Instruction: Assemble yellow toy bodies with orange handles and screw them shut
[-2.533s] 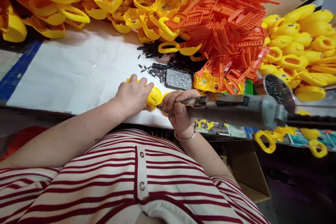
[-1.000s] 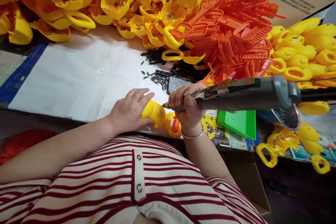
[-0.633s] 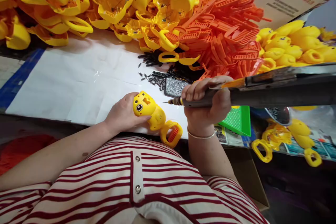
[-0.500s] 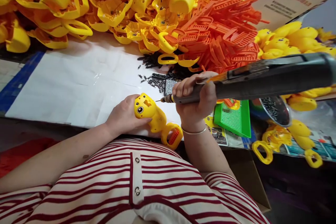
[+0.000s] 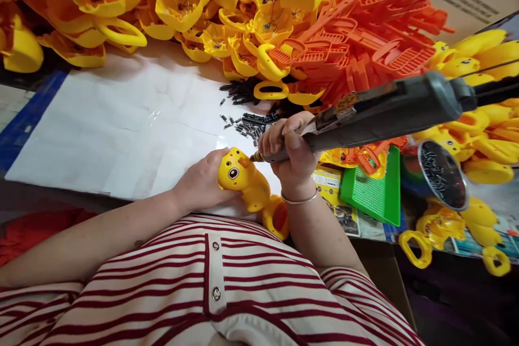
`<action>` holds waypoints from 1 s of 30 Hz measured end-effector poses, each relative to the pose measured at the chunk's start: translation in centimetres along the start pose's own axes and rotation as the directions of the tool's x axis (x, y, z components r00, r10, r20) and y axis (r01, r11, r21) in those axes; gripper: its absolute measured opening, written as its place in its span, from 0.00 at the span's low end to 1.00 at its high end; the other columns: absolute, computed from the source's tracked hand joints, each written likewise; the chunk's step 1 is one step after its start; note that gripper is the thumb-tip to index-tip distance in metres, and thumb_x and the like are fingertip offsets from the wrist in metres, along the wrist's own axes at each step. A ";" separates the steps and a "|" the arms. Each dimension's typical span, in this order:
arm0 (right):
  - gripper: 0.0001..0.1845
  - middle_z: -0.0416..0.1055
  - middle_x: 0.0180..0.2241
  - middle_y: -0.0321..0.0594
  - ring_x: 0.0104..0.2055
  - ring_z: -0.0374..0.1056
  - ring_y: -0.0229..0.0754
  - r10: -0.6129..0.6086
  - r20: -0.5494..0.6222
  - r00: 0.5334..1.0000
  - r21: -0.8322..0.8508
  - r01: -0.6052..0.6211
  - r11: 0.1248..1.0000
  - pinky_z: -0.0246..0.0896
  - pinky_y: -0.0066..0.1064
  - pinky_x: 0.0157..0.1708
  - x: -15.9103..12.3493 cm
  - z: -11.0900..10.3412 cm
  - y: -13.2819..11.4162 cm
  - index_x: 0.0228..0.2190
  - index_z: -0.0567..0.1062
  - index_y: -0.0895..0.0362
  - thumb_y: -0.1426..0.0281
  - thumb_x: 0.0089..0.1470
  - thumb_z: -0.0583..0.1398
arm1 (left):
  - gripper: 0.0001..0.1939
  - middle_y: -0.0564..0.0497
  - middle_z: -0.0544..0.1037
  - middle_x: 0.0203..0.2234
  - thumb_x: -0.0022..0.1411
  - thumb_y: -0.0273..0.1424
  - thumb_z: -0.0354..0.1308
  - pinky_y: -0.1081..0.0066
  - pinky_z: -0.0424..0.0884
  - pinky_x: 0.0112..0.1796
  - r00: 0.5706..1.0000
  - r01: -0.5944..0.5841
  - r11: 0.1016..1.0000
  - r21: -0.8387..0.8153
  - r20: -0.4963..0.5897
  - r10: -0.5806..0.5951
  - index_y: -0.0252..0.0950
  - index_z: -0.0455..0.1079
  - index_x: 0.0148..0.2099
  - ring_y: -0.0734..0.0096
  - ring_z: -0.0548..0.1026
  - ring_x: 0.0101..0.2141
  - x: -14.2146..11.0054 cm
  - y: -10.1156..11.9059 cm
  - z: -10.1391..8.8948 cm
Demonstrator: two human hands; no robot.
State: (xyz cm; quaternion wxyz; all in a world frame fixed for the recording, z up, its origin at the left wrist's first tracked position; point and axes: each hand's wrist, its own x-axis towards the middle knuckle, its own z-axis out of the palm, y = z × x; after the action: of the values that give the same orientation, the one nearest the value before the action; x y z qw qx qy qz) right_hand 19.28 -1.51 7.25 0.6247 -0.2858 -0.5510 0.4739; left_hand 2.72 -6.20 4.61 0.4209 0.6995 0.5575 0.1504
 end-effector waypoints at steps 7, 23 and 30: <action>0.19 0.57 0.15 0.24 0.15 0.57 0.32 -0.157 -0.040 0.987 0.001 0.158 0.988 0.60 0.25 0.16 -1.8 -0.1 0.1 0.25 0.62 0.51 0.58 0.50 0.66 | 0.47 0.43 0.72 0.57 0.46 0.43 0.68 0.57 0.70 0.55 1.000 -0.006 1.000 0.010 -0.023 0.006 0.38 0.55 0.66 0.51 0.73 0.55 -0.3 -0.7 0.3; 0.22 0.55 0.13 0.22 0.13 0.55 0.33 -0.027 -0.017 0.999 -0.048 0.026 0.999 0.56 0.29 0.14 0.8 3.8 -1.9 0.27 0.64 0.49 0.49 0.45 0.67 | 0.35 0.47 0.76 0.49 0.48 0.48 0.65 0.61 0.73 0.44 0.997 -0.075 0.997 0.006 0.012 0.075 0.42 0.64 0.57 0.51 0.76 0.49 0.1 -0.1 -0.1; 0.24 0.58 0.16 0.24 0.18 0.60 0.33 0.110 0.125 0.986 -0.146 -0.092 0.985 0.61 0.28 0.18 0.9 2.5 -0.1 0.24 0.63 0.50 0.48 0.45 0.66 | 0.30 0.49 0.78 0.40 0.48 0.48 0.64 0.64 0.72 0.33 0.997 -0.073 0.997 -0.022 0.037 0.074 0.41 0.65 0.50 0.55 0.78 0.39 0.7 -0.1 0.3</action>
State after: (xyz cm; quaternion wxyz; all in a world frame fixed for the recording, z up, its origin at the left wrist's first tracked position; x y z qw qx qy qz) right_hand 16.88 -1.20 8.29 0.5402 -0.3242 -0.6080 0.4831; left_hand 3.14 -5.65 4.20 0.4329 0.7179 0.5216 0.1584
